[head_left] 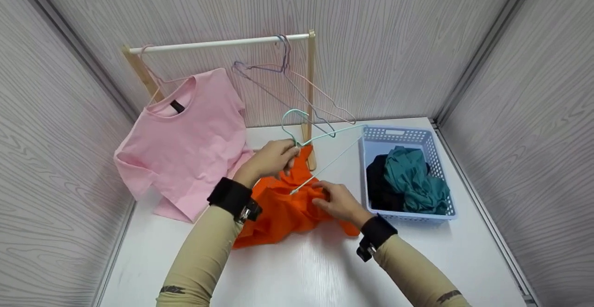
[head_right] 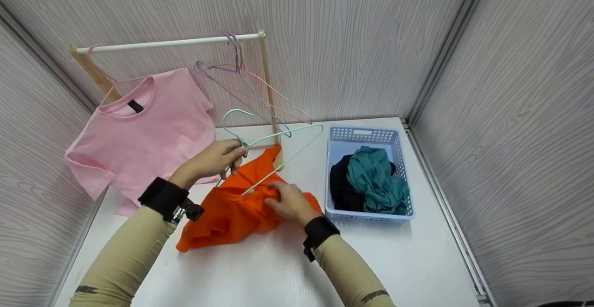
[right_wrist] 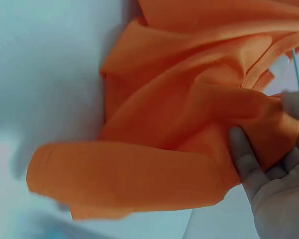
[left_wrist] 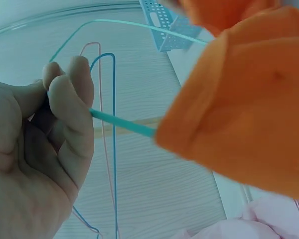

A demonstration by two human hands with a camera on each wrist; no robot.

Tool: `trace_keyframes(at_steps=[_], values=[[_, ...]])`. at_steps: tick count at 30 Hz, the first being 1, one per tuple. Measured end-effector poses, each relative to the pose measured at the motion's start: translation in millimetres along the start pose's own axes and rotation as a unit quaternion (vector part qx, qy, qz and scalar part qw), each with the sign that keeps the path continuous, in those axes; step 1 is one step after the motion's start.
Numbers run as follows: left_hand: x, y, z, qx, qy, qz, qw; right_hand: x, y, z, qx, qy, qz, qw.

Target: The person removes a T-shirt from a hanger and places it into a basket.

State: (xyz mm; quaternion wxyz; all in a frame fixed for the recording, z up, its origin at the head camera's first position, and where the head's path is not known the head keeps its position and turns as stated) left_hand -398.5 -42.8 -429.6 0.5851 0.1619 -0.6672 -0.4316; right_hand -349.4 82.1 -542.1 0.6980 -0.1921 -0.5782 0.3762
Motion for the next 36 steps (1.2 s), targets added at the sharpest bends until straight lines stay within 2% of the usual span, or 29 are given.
trace_keyframes(at_steps=[5, 10, 16, 20, 22, 24, 27, 30, 33, 36], values=[[-2.3, -1.2, 2.7, 0.013, -0.002, -0.022, 0.9997, -39.2, -29.2, -6.8, 0.067, -0.056, 0.001, 0.9962], [-2.2, -3.1, 4.1, 0.021, 0.001, -0.026, 0.9994, -72.9, -48.1, -21.2, 0.116, -0.117, -0.017, 0.9863], [0.2, -4.3, 5.0, 0.041, 0.007, -0.049, 0.9979, -114.1, -59.6, -46.3, 0.166, -0.185, -0.089, 0.9646], [2.8, -3.0, 6.0, 0.036, 0.011, -0.045, 0.9983, -133.0, -65.7, -61.2, 0.192, -0.231, -0.104, 0.9482], [4.9, -3.0, 5.2, 0.030, 0.008, -0.040, 0.9987, -136.7, -63.7, -66.0, 0.185, -0.251, -0.094, 0.9454], [8.8, -4.4, 4.1, 0.024, 0.006, -0.038, 0.9990, -134.2, -58.6, -66.0, 0.167, -0.255, -0.079, 0.9491], [18.0, -9.1, 0.7, 0.020, 0.003, -0.027, 0.9994, -121.1, -48.7, -59.3, 0.138, -0.230, -0.054, 0.9618], [25.0, -15.1, -4.6, 0.014, -0.015, -0.012, 0.9997, -105.1, -35.4, -52.4, 0.098, -0.206, -0.039, 0.9729], [28.3, -20.9, -11.7, 0.010, -0.042, 0.007, 0.9990, -92.5, -19.1, -49.6, 0.050, -0.200, -0.031, 0.9781], [29.7, -31.4, -18.8, 0.022, -0.064, 0.025, 0.9974, -81.2, -3.4, -47.8, 0.021, -0.192, -0.036, 0.9804]])
Point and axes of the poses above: each hand's wrist, its own z-axis towards the middle knuckle, its own x-axis out of the back of the hand, y = z × x, the point moved 10 cm from there along z, towards the middle knuckle, and after that the axes turned 15 degrees about y, right-handed, at the moved point
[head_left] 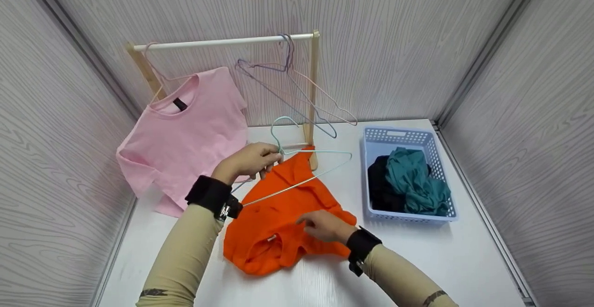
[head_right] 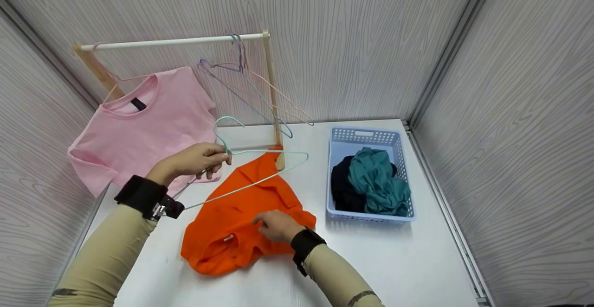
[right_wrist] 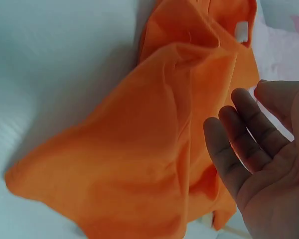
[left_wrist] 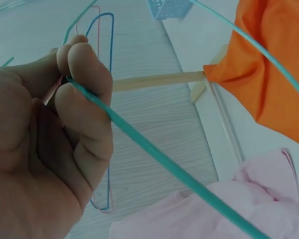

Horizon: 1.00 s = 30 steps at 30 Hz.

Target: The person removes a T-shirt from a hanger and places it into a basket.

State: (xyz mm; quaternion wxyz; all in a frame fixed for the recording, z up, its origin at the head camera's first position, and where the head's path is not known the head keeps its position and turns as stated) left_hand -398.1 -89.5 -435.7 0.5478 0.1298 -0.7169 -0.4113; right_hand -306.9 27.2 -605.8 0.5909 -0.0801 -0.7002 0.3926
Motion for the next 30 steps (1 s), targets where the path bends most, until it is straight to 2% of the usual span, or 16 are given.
trace_keyframes(at_steps=[3, 7, 10, 13, 15, 20, 26, 30], values=[[1.5, -12.7, -4.3, 0.014, -0.006, 0.027, 0.9995, 11.9, 16.4, -3.2, -0.020, 0.009, -0.008, 0.9997], [8.8, -32.1, -9.5, 0.047, 0.005, 0.049, 0.9977, 27.0, 33.0, -7.7, -0.027, 0.025, -0.012, 0.9993], [15.6, -47.9, -14.4, 0.090, 0.012, 0.023, 0.9956, 36.5, 41.3, -11.2, -0.029, 0.038, -0.009, 0.9988], [24.4, -61.6, -17.6, 0.129, 0.028, -0.023, 0.9910, 41.1, 48.4, -14.7, -0.041, 0.042, -0.006, 0.9983], [31.3, -66.3, -17.6, 0.141, 0.042, -0.044, 0.9881, 42.6, 50.2, -16.5, -0.044, 0.042, -0.004, 0.9981], [50.7, -64.2, -6.9, 0.147, 0.088, -0.079, 0.9821, 46.3, 53.1, -17.2, -0.048, 0.047, 0.000, 0.9978], [80.9, -46.0, 6.9, 0.149, 0.160, -0.150, 0.9642, 46.8, 58.2, -19.2, -0.058, 0.047, 0.025, 0.9969], [99.8, -31.8, 19.0, 0.144, 0.205, -0.172, 0.9527, 42.3, 61.4, -21.6, -0.064, 0.044, 0.030, 0.9965]])
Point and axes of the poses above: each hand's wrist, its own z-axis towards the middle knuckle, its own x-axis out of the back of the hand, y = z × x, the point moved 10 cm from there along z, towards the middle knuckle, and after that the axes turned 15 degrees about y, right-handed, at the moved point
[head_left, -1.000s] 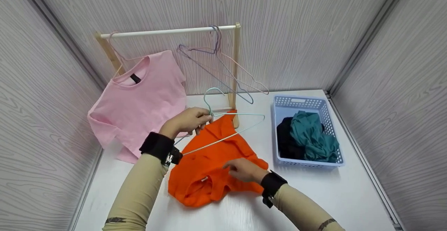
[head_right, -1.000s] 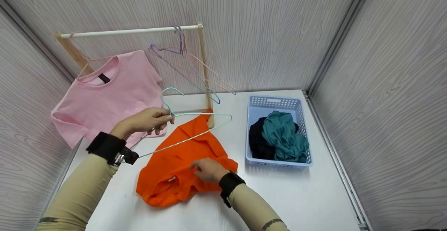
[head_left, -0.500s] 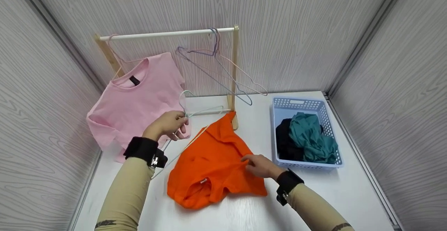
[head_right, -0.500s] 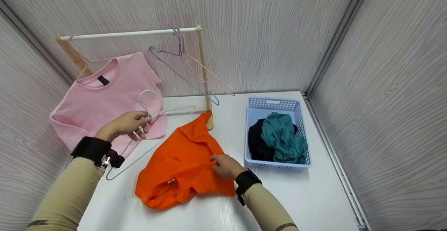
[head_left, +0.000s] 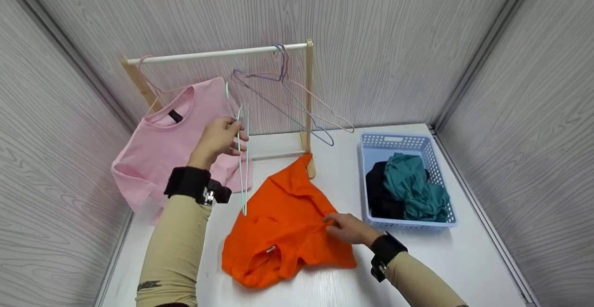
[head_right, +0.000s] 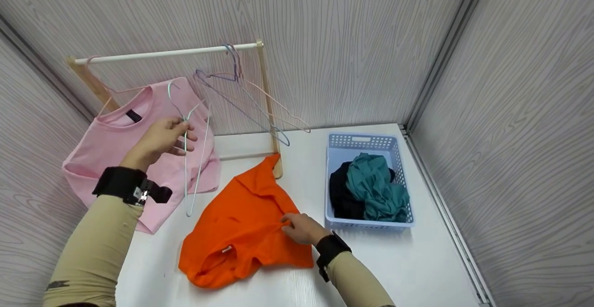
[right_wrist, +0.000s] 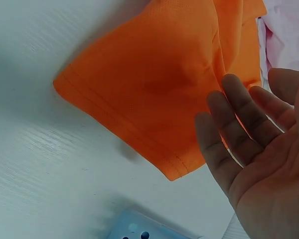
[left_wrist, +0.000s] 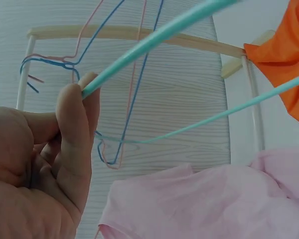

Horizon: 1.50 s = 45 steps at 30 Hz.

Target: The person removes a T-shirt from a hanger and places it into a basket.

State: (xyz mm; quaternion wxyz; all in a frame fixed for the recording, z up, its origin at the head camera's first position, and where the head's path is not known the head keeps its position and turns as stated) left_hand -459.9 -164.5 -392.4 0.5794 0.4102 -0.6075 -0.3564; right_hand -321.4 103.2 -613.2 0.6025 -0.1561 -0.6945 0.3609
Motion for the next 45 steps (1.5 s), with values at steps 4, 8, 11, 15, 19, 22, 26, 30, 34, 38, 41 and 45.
trace_keyframes(at_steps=[4, 8, 11, 15, 19, 22, 26, 30, 34, 38, 41, 45], values=[[1.6, 19.7, 12.7, 0.003, 0.036, -0.021, 0.9991, -1.4, 3.5, -4.6, -0.002, 0.000, 0.006, 1.0000], [5.0, 38.0, 23.7, -0.001, 0.067, -0.038, 0.9971, 0.8, 7.2, -9.7, -0.011, 0.005, 0.022, 0.9997], [6.9, 46.5, 30.2, -0.006, 0.077, -0.036, 0.9964, -0.5, 10.7, -13.6, -0.022, 0.000, 0.026, 0.9994], [8.5, 51.2, 38.4, -0.002, 0.083, -0.047, 0.9954, -3.5, 12.6, -16.4, -0.025, -0.011, 0.031, 0.9991], [6.4, 56.2, 45.4, 0.002, 0.089, -0.071, 0.9935, -4.7, 14.3, -17.0, -0.030, -0.016, 0.037, 0.9987], [2.7, 62.2, 47.6, 0.003, 0.092, -0.092, 0.9915, -5.4, 16.9, -17.3, -0.039, -0.022, 0.040, 0.9982], [-0.2, 71.8, 43.6, -0.001, 0.099, -0.111, 0.9889, -2.4, 19.0, -16.9, -0.037, -0.017, 0.040, 0.9984], [-4.3, 81.3, 35.4, -0.008, 0.099, -0.118, 0.9881, 3.6, 22.5, -15.2, -0.037, -0.004, 0.023, 0.9990], [-10.9, 84.8, 39.4, -0.002, 0.097, -0.134, 0.9863, 7.5, 22.5, -11.8, -0.035, 0.008, 0.007, 0.9993], [-18.9, 77.3, 57.4, 0.014, 0.100, -0.143, 0.9845, 6.7, 16.0, -8.8, -0.009, 0.007, 0.014, 0.9998], [-28.0, 70.3, 71.6, 0.020, 0.096, -0.151, 0.9837, 5.7, 15.5, -9.7, -0.008, 0.002, 0.022, 0.9997], [-37.0, 58.9, 84.2, 0.039, 0.096, -0.173, 0.9795, 3.9, 21.4, -13.2, -0.033, -0.001, 0.016, 0.9993]])
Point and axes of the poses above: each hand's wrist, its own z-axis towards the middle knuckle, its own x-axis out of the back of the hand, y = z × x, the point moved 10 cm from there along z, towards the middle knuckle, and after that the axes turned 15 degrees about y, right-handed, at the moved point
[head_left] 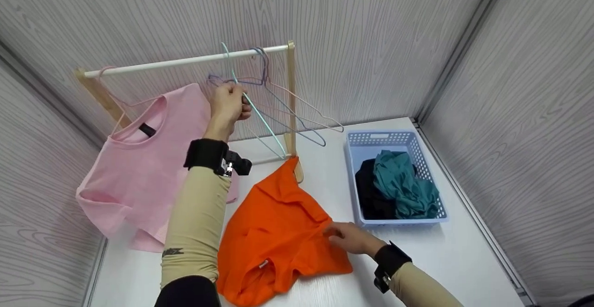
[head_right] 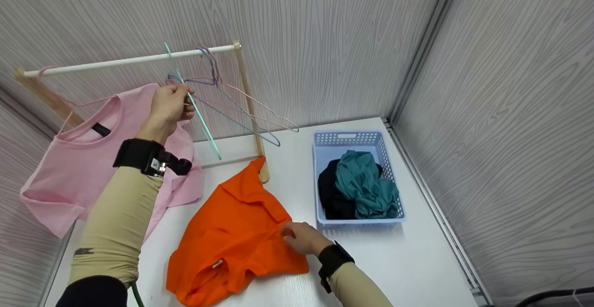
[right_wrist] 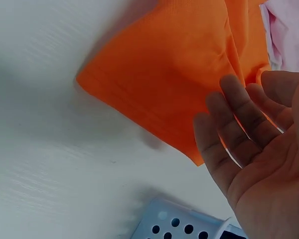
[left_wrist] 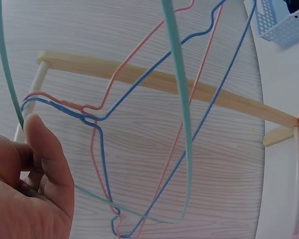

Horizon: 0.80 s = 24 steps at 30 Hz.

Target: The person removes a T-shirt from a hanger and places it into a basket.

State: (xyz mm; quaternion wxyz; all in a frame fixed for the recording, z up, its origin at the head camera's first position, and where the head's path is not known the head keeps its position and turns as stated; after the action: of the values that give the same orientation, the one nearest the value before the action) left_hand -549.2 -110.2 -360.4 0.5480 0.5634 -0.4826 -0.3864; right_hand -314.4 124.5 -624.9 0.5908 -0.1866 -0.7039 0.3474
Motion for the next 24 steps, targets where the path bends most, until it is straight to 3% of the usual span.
trace_keyframes(at_steps=[4, 7, 9, 14, 17, 20, 24], values=[[-0.3, -16.5, 6.1, 0.024, 0.008, -0.014, 0.9996, -1.9, 2.3, -1.8, -0.004, -0.003, -0.003, 1.0000], [-2.1, -23.8, 7.1, 0.017, 0.001, -0.005, 0.9998, -1.9, 3.3, -1.7, -0.004, 0.002, -0.009, 0.9999], [-1.2, -28.0, 7.0, 0.006, -0.002, 0.014, 0.9999, -1.3, 3.8, -0.9, -0.001, 0.010, -0.015, 0.9998], [18.0, -52.7, -1.4, -0.010, -0.006, 0.076, 0.9971, -5.2, 1.4, 4.0, -0.002, 0.048, -0.041, 0.9980], [31.3, -77.4, -9.6, -0.024, -0.019, 0.139, 0.9898, -1.8, 1.8, 11.7, -0.028, 0.104, -0.087, 0.9904], [42.8, -106.9, -22.5, -0.033, -0.044, 0.201, 0.9780, -2.7, 1.4, 18.7, -0.083, 0.151, -0.124, 0.9772], [57.8, -146.8, -50.4, -0.062, -0.077, 0.248, 0.9636, -29.9, -12.5, 28.2, -0.135, 0.133, -0.135, 0.9727]])
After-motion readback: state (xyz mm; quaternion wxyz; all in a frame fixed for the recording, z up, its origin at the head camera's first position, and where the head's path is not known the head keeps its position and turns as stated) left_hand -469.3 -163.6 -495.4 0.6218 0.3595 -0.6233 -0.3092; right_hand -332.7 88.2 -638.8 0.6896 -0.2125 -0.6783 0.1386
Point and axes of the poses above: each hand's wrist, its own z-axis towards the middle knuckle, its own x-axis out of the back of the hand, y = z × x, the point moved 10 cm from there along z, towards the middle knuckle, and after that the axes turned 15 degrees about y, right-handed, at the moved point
